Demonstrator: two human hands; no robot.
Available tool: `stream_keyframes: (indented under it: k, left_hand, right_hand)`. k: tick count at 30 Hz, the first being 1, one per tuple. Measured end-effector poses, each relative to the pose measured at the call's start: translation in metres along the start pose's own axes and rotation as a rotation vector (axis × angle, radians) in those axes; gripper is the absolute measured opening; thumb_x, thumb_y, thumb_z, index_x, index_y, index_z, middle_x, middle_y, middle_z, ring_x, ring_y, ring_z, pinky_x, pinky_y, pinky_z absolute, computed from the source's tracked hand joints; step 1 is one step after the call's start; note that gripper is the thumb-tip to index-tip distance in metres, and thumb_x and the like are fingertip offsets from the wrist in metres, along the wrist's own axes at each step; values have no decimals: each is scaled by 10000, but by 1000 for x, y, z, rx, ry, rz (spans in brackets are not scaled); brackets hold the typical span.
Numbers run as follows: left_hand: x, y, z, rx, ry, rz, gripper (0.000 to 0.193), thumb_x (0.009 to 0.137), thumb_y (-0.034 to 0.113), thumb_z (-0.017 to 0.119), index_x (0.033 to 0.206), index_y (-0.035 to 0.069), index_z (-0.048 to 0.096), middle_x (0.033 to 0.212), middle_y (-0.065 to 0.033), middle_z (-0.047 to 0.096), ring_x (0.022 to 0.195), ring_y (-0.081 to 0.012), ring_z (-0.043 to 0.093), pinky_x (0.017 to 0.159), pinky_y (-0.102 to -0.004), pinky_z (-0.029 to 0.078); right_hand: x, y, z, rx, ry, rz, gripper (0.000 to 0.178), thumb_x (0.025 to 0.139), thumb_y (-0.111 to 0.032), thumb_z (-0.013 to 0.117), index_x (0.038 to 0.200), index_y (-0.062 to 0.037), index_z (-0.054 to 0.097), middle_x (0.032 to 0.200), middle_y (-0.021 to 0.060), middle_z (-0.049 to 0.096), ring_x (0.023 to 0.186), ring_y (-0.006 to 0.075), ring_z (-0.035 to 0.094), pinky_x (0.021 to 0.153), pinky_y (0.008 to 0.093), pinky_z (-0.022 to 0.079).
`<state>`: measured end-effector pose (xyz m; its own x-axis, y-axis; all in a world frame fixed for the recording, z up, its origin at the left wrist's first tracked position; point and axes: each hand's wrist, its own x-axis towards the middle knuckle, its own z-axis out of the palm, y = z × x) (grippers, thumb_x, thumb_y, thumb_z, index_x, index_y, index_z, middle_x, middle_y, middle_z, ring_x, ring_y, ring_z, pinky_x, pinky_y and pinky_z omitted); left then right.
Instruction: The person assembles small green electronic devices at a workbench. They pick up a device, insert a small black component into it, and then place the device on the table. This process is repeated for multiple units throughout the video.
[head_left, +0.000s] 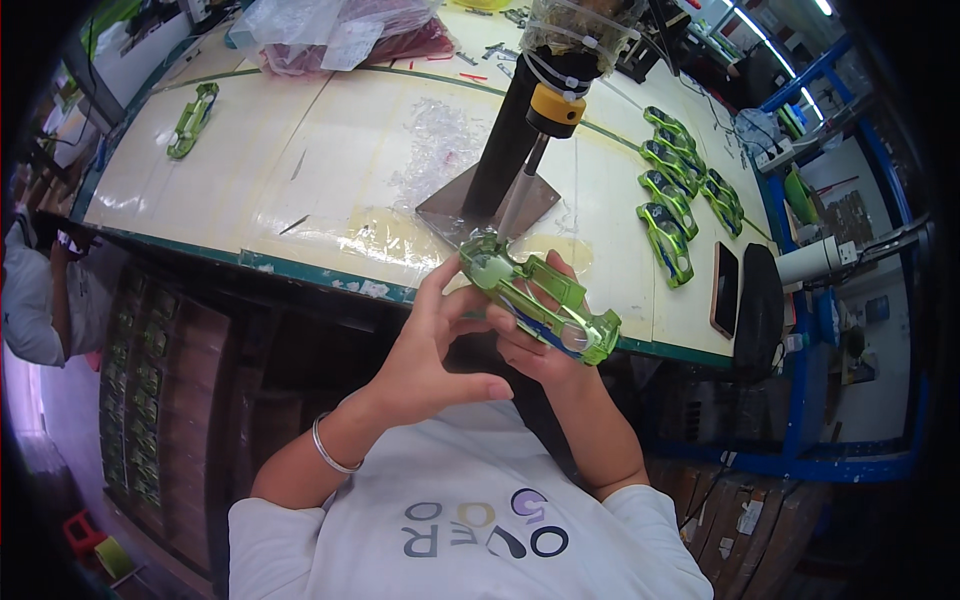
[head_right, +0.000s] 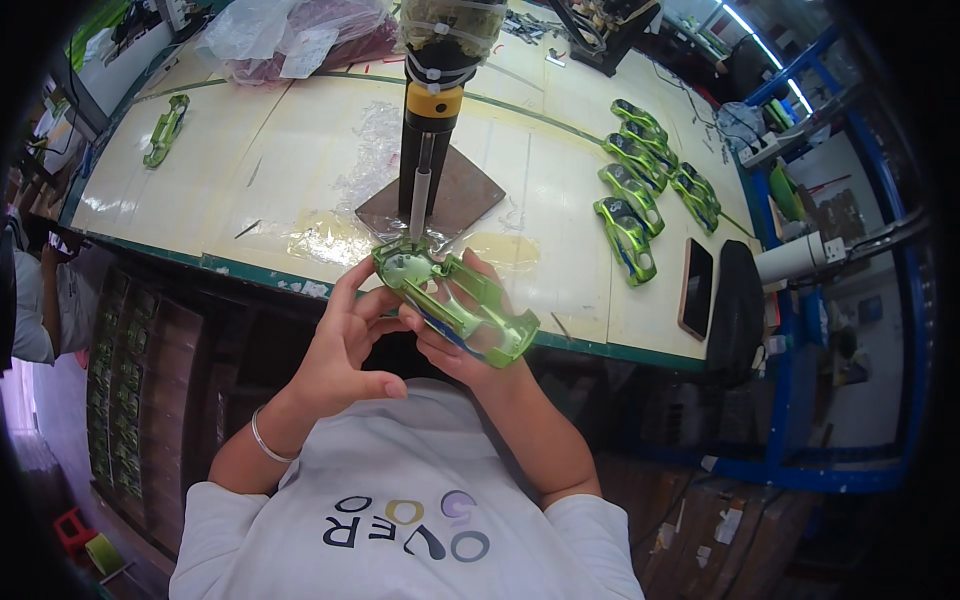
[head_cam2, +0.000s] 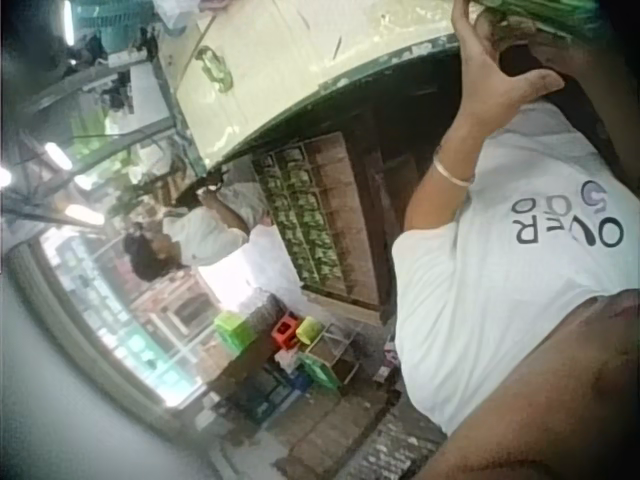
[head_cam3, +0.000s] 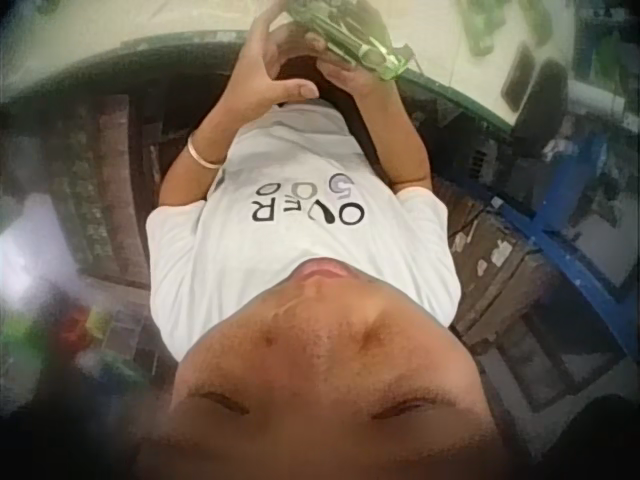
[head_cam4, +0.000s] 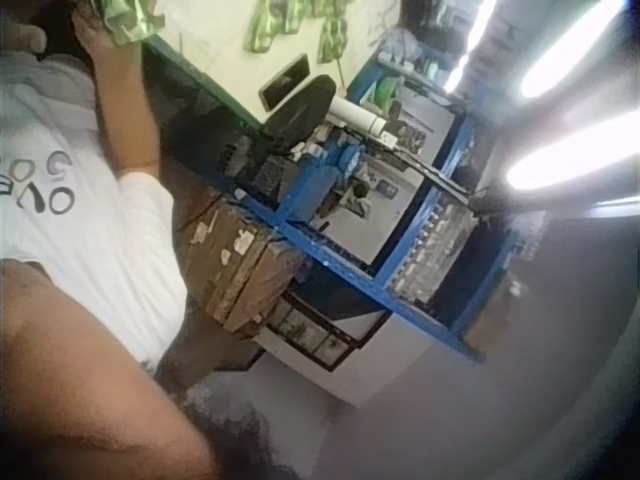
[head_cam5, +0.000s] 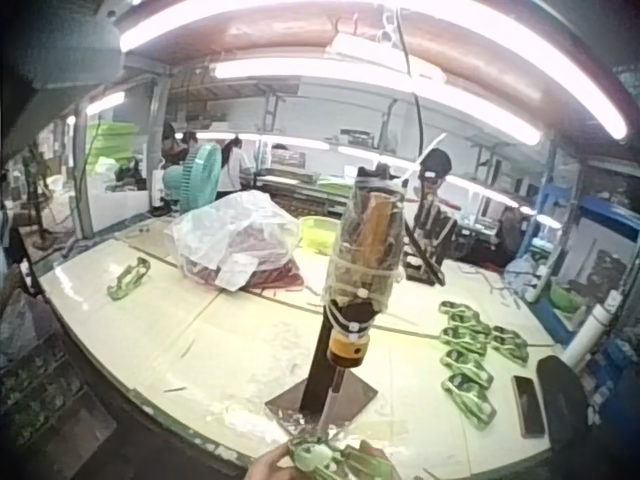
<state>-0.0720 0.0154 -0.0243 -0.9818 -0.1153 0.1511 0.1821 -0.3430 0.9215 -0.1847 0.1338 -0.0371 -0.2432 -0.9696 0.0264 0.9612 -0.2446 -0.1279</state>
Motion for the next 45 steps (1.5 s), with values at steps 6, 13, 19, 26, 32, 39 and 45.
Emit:
stream_keyframes:
  k: [6, 13, 19, 26, 32, 39, 45]
  left_hand:
    - [-3, 8, 2, 24, -44, 29, 1097, 581, 159, 773, 1311, 22, -35, 1247, -187, 335, 1159, -244, 345, 961, -384, 273]
    - [-2, 10, 8, 9, -17, 41, 1157, 544, 198, 791, 1323, 23, -46, 1244, -181, 339, 1149, -241, 355, 946, -378, 286]
    - [0, 9, 4, 62, -88, 63, 1148, 583, 180, 773, 1314, 25, -99, 1278, -203, 288, 1191, -265, 310, 962, -394, 283]
    - [0, 9, 5, 74, -97, 66, 1158, 583, 188, 772, 1313, 25, -111, 1290, -205, 266, 1202, -274, 293, 960, -404, 282]
    - [-2, 8, 5, 81, -96, 61, 1149, 591, 185, 765, 1312, 22, -115, 1292, -213, 261, 1205, -280, 288, 961, -408, 280]
    - [-2, 9, 5, 87, -116, 66, 1149, 597, 177, 759, 1310, 21, -129, 1293, -220, 260, 1204, -274, 290, 958, -400, 281]
    - [-4, 8, 6, 56, -68, 59, 1168, 573, 192, 775, 1317, 26, -110, 1286, -200, 277, 1187, -258, 306, 955, -382, 285]
  right_hand:
    - [-1, -3, 9, 36, -1, 80, 576, 858, -473, 256, 1110, 13, 437, 744, 239, 509, 314, 128, 342, 292, 221, 333]
    - [-2, -6, 8, 65, 10, 96, 586, 859, -473, 255, 1118, 24, 429, 728, 232, 497, 322, 111, 331, 311, 220, 328]
    - [0, -8, 10, 87, -31, 117, 593, 860, -477, 254, 1123, 27, 423, 745, 236, 490, 331, 106, 335, 320, 225, 331]
    - [-1, -9, 9, 113, -60, 121, 609, 857, -488, 251, 1111, 37, 424, 761, 252, 489, 336, 107, 337, 328, 225, 331]
    - [-1, -8, 8, 133, -70, 126, 619, 854, -494, 253, 1100, 49, 423, 766, 261, 488, 343, 111, 348, 332, 229, 339]
    - [-2, -8, 6, 130, -76, 121, 615, 854, -492, 259, 1109, 44, 421, 764, 263, 485, 338, 116, 351, 325, 226, 345]
    - [0, -7, 5, 84, -58, 114, 569, 856, -482, 267, 1108, -3, 444, 762, 256, 497, 332, 121, 354, 318, 224, 349]
